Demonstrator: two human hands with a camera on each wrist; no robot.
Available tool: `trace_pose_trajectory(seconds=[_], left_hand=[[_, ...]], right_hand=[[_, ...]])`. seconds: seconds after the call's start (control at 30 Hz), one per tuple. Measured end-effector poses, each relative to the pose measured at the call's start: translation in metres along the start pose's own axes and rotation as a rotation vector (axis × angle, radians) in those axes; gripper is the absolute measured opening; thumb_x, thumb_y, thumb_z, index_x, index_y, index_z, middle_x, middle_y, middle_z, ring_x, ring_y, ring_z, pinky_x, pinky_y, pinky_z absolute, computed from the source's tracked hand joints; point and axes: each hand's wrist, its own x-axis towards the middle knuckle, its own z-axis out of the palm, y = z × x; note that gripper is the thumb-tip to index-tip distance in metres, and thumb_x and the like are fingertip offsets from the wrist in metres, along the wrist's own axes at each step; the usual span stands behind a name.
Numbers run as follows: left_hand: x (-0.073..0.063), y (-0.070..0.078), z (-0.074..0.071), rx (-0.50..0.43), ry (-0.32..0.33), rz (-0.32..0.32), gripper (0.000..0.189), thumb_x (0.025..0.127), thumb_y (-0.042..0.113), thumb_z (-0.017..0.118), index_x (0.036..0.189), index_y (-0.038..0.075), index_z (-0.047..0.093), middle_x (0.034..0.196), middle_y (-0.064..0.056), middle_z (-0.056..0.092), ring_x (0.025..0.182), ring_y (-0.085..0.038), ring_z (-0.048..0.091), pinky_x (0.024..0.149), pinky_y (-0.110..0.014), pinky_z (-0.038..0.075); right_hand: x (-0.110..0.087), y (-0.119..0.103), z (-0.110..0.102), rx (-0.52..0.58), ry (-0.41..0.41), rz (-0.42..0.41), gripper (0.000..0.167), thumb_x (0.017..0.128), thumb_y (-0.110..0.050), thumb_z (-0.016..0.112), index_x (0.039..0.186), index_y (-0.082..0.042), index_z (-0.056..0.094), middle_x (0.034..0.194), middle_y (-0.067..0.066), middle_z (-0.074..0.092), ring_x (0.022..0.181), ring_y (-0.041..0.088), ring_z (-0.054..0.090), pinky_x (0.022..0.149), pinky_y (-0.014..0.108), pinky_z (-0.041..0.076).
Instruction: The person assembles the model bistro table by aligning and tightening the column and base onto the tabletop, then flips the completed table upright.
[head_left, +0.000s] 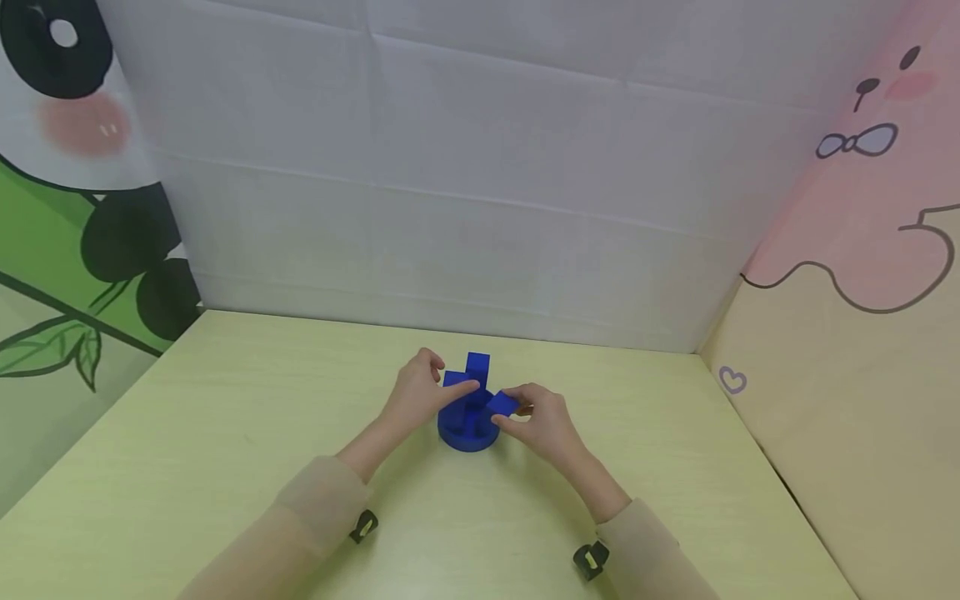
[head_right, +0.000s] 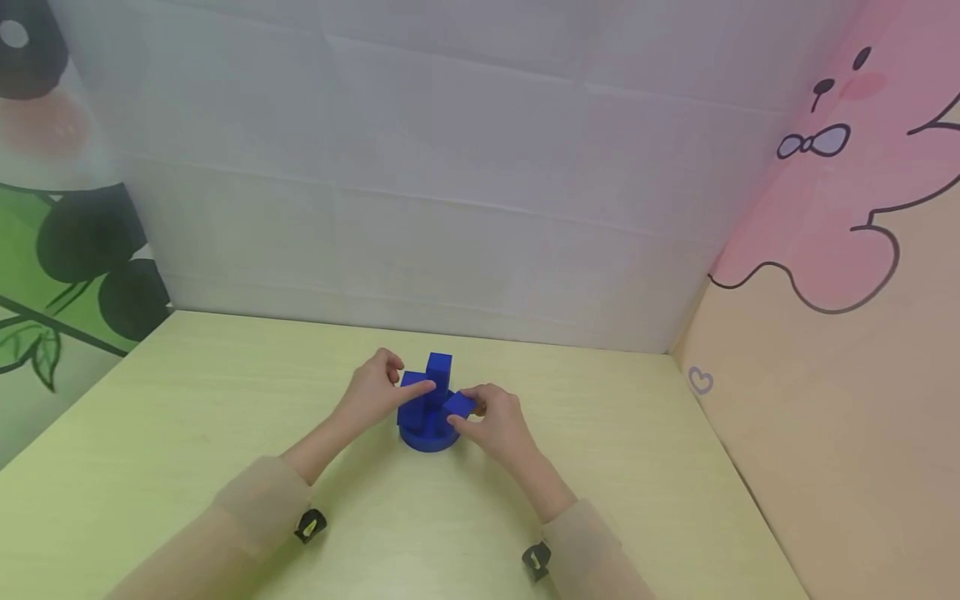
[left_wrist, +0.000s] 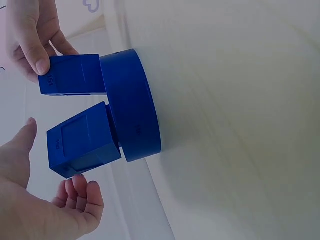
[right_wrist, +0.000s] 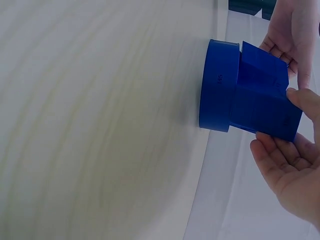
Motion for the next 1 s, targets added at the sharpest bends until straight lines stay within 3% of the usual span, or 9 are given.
trace_pose_trajectory(seconds=[0.23,0.47,0.8,1.0], left_hand=[[-0.001,0.002,0.001,0.008,0.015,0.020,0.055,0.073,0.039,0.080,0.101,0.002,0.050,0.079,-0.007,0.047,0.068,-0.019,0.046,0.055,-0.026,0.037],[-0.002,-0.001,-0.001,-0.015,-0.036,0.070,0.048,0.077,0.033,0.079,0.105,0.004,0.052,0.084,-0.007,0.051,0.076,-0.020,0.048,0.062,-0.027,0.042],[-0.002,-0.008,-0.010,0.036,-0.126,0.229,0.040,0.080,0.028,0.076,0.110,0.007,0.059,0.089,-0.005,0.058,0.081,-0.018,0.052,0.066,-0.027,0.046],[-0.004,-0.011,-0.014,0.088,-0.210,0.362,0.035,0.086,0.024,0.070,0.117,0.009,0.062,0.105,-0.006,0.061,0.091,-0.019,0.055,0.072,-0.031,0.048]], right_hand=[[0.001,-0.001,-0.002,-0.004,-0.020,-0.017,0.037,0.078,-0.022,0.078,0.108,-0.002,0.068,0.094,0.007,0.068,0.081,0.022,0.067,0.073,0.035,0.056],[0.003,-0.002,-0.003,0.025,-0.056,0.026,0.039,0.078,-0.023,0.078,0.109,-0.002,0.067,0.097,0.009,0.069,0.089,0.030,0.067,0.077,0.038,0.055],[0.003,0.000,-0.004,0.027,-0.055,0.036,0.039,0.078,-0.025,0.078,0.109,-0.003,0.067,0.096,0.008,0.069,0.089,0.028,0.067,0.076,0.035,0.055],[0.002,-0.001,-0.004,0.009,-0.049,0.033,0.039,0.077,-0.025,0.079,0.109,-0.004,0.068,0.095,0.007,0.069,0.087,0.026,0.067,0.074,0.034,0.056]])
